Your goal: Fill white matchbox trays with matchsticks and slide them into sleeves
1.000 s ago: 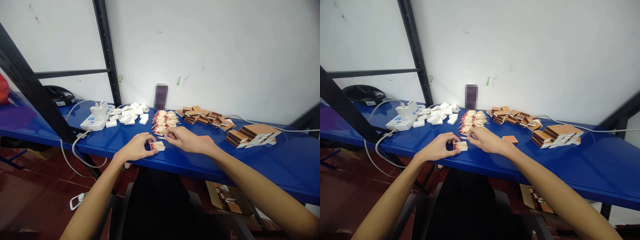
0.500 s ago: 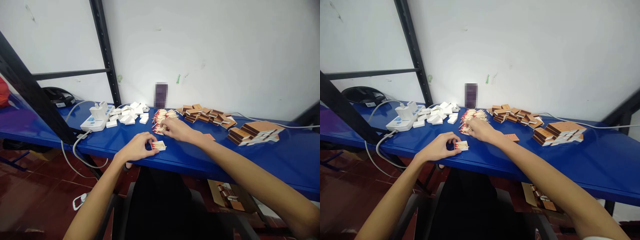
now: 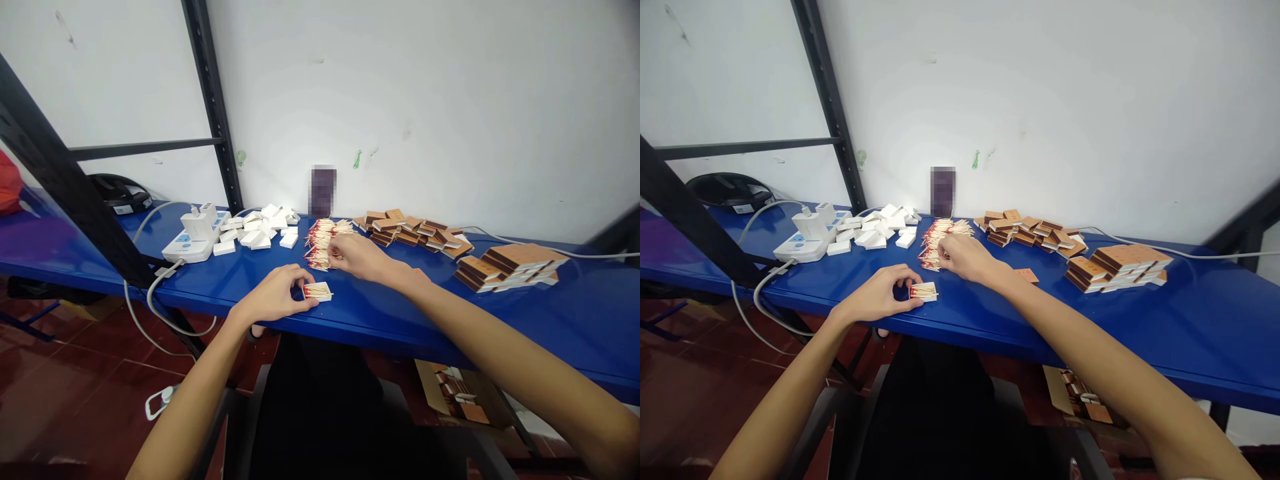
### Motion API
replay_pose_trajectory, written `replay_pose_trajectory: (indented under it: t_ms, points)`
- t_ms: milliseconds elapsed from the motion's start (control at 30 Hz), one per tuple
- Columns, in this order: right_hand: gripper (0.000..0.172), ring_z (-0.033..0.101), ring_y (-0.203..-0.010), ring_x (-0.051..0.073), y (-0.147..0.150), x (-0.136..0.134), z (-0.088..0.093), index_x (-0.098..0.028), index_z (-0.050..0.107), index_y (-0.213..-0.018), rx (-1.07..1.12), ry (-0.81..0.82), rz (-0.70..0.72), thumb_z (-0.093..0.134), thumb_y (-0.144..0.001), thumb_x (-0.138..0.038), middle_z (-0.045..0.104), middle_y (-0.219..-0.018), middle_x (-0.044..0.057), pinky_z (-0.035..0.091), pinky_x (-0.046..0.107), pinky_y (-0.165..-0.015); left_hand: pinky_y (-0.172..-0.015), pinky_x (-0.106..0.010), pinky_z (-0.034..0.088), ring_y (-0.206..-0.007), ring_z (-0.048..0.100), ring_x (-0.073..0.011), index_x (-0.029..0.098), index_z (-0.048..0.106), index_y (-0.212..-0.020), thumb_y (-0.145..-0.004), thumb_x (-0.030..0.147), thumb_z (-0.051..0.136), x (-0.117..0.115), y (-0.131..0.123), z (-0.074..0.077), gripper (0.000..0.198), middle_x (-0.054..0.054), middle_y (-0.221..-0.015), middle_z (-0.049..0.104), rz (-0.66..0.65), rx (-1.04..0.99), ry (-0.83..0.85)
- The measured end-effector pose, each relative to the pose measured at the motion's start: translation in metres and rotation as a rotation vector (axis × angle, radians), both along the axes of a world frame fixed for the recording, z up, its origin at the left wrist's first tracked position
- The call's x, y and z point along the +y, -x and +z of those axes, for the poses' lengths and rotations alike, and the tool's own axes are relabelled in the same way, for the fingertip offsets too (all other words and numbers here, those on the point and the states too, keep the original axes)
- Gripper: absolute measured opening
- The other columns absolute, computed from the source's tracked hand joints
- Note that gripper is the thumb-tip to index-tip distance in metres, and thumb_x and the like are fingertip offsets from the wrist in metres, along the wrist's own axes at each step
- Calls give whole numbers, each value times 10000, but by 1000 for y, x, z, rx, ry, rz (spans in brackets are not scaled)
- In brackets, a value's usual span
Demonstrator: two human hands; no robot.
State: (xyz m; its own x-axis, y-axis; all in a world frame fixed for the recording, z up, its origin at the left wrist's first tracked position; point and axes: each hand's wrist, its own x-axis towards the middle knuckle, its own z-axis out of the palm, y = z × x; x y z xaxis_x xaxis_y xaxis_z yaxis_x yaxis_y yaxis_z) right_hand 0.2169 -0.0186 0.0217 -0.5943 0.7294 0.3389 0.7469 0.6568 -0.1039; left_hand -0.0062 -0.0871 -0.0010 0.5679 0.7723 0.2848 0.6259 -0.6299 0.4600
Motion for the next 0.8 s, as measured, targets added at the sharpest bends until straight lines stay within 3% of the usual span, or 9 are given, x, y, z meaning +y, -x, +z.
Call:
replay_pose_trajectory:
  t_ms: [200,367,433,633,733,767,800]
  points:
    - [100,426,-579,106,-8,-26,8,-167,626,-720,173,114,144,582,-801,-203,550,-644,-17,298,245,-584,-750,-309,431,-836,573,-193,195,656,-1000,-796,406,718,2,0,-1,300,-18,-898,614,-6,-12,-6]
    - [149,440,-585,104,-6,-50,12,-177,692,-810,109,259,244,600,-838,-292,553,-657,-23,296,244,-584,-736,-307,431,-824,576,-193,201,659,-991,-794,403,716,2,0,-2,288,-13,-882,615,-19,-19,-20]
    - [170,463,-604,112,-5,-47,11,-178,695,-829,105,233,217,579,-861,-298,579,-676,-13,303,247,-595,-736,-307,432,-818,576,-189,210,659,-1008,-798,404,712,2,1,-3,292,-8,-879,612,-22,-30,-20]
    - [139,523,-666,144,3,-15,3,-162,651,-784,63,81,-41,593,-848,-271,652,-741,39,302,257,-598,-769,-320,461,-835,565,-188,229,624,-1133,-781,445,729,4,3,-4,427,-15,-941,602,-7,-95,-18]
    - [158,569,-725,168,11,-5,-2,-167,659,-798,-2,75,-83,612,-846,-310,685,-798,65,323,262,-619,-886,-367,460,-966,557,-220,226,623,-1101,-795,441,696,-10,0,12,381,-51,-1069,586,20,-187,-59]
    - [154,584,-746,176,13,-3,-3,-170,664,-796,-15,77,-95,614,-843,-308,693,-808,69,333,263,-630,-926,-388,447,-1010,548,-237,223,631,-1045,-799,434,679,-21,-3,20,327,-56,-1059,585,-14,-213,-42]
    - [141,597,-763,183,15,-2,-4,-172,669,-788,-25,83,-107,615,-838,-292,699,-811,70,343,263,-639,-921,-395,455,-1012,549,-245,234,640,-1002,-782,455,678,-35,-9,27,315,-55,-1030,589,-140,-205,62]
